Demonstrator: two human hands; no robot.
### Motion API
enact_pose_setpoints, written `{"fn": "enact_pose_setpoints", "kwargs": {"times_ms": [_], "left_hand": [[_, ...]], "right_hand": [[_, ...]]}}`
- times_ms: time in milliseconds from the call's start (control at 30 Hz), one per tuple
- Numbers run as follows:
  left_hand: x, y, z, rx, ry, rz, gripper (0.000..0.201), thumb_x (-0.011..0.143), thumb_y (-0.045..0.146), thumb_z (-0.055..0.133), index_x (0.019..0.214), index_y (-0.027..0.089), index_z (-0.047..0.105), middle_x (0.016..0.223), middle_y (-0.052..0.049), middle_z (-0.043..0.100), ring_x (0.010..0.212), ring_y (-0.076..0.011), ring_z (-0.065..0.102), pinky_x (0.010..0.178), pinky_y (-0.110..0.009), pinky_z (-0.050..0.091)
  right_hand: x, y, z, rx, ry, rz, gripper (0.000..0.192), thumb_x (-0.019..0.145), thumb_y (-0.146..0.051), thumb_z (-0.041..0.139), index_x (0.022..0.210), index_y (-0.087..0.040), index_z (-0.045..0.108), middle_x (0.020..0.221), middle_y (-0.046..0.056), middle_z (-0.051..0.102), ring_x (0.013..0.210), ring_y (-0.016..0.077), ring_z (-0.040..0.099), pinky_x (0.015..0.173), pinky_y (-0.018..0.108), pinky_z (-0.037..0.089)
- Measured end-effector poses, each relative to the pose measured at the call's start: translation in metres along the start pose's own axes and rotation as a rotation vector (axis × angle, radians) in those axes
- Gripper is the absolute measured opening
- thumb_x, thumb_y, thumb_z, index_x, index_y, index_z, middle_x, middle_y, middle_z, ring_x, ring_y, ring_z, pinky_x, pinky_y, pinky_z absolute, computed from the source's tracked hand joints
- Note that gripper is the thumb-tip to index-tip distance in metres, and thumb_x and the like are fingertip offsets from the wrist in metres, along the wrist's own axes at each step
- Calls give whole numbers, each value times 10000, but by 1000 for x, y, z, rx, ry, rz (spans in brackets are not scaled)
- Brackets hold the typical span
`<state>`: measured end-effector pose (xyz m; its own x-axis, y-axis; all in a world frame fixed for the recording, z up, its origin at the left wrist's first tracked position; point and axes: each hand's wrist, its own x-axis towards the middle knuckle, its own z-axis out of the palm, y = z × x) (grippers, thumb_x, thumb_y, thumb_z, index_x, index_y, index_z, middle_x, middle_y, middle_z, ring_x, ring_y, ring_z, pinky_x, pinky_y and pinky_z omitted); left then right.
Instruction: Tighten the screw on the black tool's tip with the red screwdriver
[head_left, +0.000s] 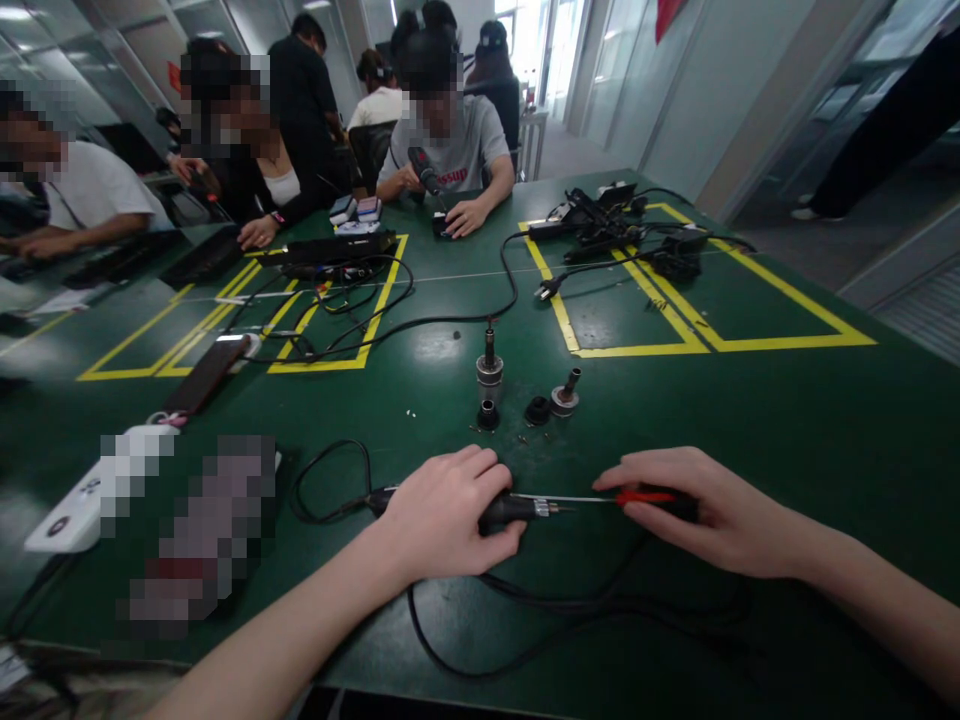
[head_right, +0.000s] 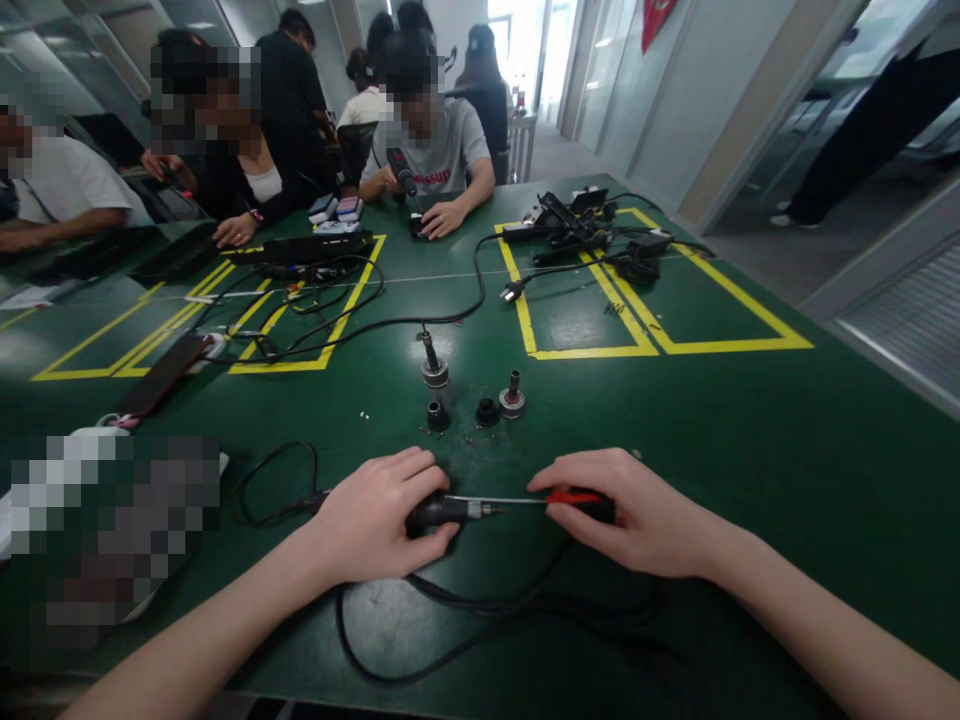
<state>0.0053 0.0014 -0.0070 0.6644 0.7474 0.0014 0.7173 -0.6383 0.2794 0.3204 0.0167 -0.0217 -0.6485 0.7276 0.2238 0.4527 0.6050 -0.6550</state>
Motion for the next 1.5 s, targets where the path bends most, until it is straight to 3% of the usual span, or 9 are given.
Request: {"fn": "enact_pose_setpoints", "kwargs": {"times_ms": [200,400,533,633,800,933,1133,1300,1500], "left_hand": [[0,0,1,-3,3,4,181,958,389,679,954,216,625,890,-26,656,895,-230,661,797,-342,572],[0,0,1,-6,5,12,182,962,385,683,951,212,625,892,-23,664,892,-227,662,787,-341,563],[1,0,0,0,2,10,190,965,393,683,957,211,629,895,-26,666,893,-230,667,785,-346,561],[2,0,-1,11,-2,11,195,964,392,689,955,206,632,912,-29,678,905,-235,674,775,-346,558],[2,1,-2,15,-7,10,199,963,396,694,953,206,633,925,-29,688,906,-225,676,778,-331,557],[3,1,-2,26,-17,13,211,969,409,690,962,205,639,935,-30,692,909,-226,678,777,-334,561],[4,2,-3,40,-30,7,215,972,410,690,966,201,641,946,-36,697,916,-229,683,775,-334,560],[4,2,-3,38,-19,16,216,975,411,687,960,201,638,941,-36,699,912,-228,683,770,-333,558],[4,0,-2,36,-12,20,217,971,407,697,965,197,640,943,-35,702,920,-232,687,768,-338,556]], "right_hand": [[1,-1,-6,25,-38,43,221,1034,-355,652,1127,-264,831,921,70,828,791,224,776,773,343,630],[3,-1,-4,36,-27,11,167,997,-314,703,1105,-241,808,849,41,775,674,181,721,642,296,576],[-3,7,2,-17,23,4,281,1084,-418,594,1216,-289,805,1035,75,854,865,244,809,777,361,627],[-5,10,4,9,-4,22,356,1123,-446,503,1224,-304,814,999,66,864,796,235,810,676,330,623],[0,4,-2,30,14,40,241,1030,-397,656,1149,-279,829,1008,73,862,832,247,817,735,330,656],[4,0,-4,-1,-6,27,193,985,-348,698,1106,-270,827,948,64,839,770,228,797,673,299,635],[1,8,-1,34,33,24,385,1099,-510,529,1150,-296,845,997,79,862,861,258,820,760,347,664],[5,2,-6,126,-10,96,317,1055,-493,652,1105,-247,846,900,76,833,715,210,774,655,300,635],[9,-3,-7,78,12,46,204,987,-404,732,1049,-243,841,878,65,803,734,204,762,691,308,613]]}}
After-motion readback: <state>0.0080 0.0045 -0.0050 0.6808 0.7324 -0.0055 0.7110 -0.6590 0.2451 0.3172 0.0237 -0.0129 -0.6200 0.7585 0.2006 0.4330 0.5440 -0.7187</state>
